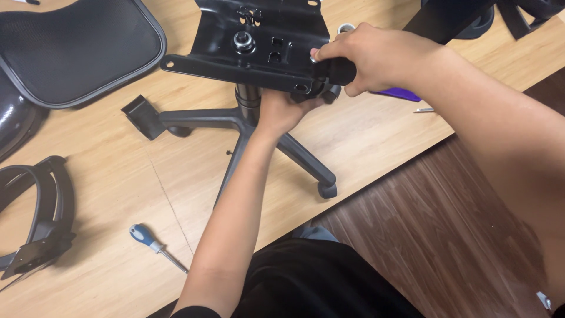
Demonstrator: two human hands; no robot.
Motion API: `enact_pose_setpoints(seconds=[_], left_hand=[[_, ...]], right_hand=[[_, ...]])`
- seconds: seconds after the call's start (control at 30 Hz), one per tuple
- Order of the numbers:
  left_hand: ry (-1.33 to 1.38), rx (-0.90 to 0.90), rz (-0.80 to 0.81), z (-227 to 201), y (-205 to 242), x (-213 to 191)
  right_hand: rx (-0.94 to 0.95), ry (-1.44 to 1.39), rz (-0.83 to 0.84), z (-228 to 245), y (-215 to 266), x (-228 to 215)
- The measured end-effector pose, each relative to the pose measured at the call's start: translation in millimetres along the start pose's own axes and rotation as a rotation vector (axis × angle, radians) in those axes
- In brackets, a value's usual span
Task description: The person assembles an office chair on a wooden workbench. They align the black metal seat mounting plate onto the chair mechanism, insert and hand-thread screws into the plate holes, then fit the black gas lift cylinder cover around the central column and press the cylinder into place, continuing to seat the components by hand.
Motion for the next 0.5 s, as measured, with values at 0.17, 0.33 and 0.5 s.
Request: enact_pose_setpoints(seconds=[0.17, 0.33, 0.5], left_hand=[[0.031, 0.164, -0.037, -7, 5, -2], [-0.031, -0.063, 0.032, -16, -2, -6], [-0.001, 0.105, 0.001, 6, 5, 2]], right_hand=[[-0.026, 0.011, -0.025, 5, 2, -5], [-0.008, 0.02, 0.003, 0, -2, 0], [-0.029, 0.052, -0.016, 4, -1, -3]])
Point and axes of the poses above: each hand's wrist, its own y-axis away from the middle knuckle, its own x-axis out of the palm, z = x × y, the point moved 8 cm from there along -y, towards the middle knuckle, and after that the axes turned 12 degrees about x, right-handed, at the moved point
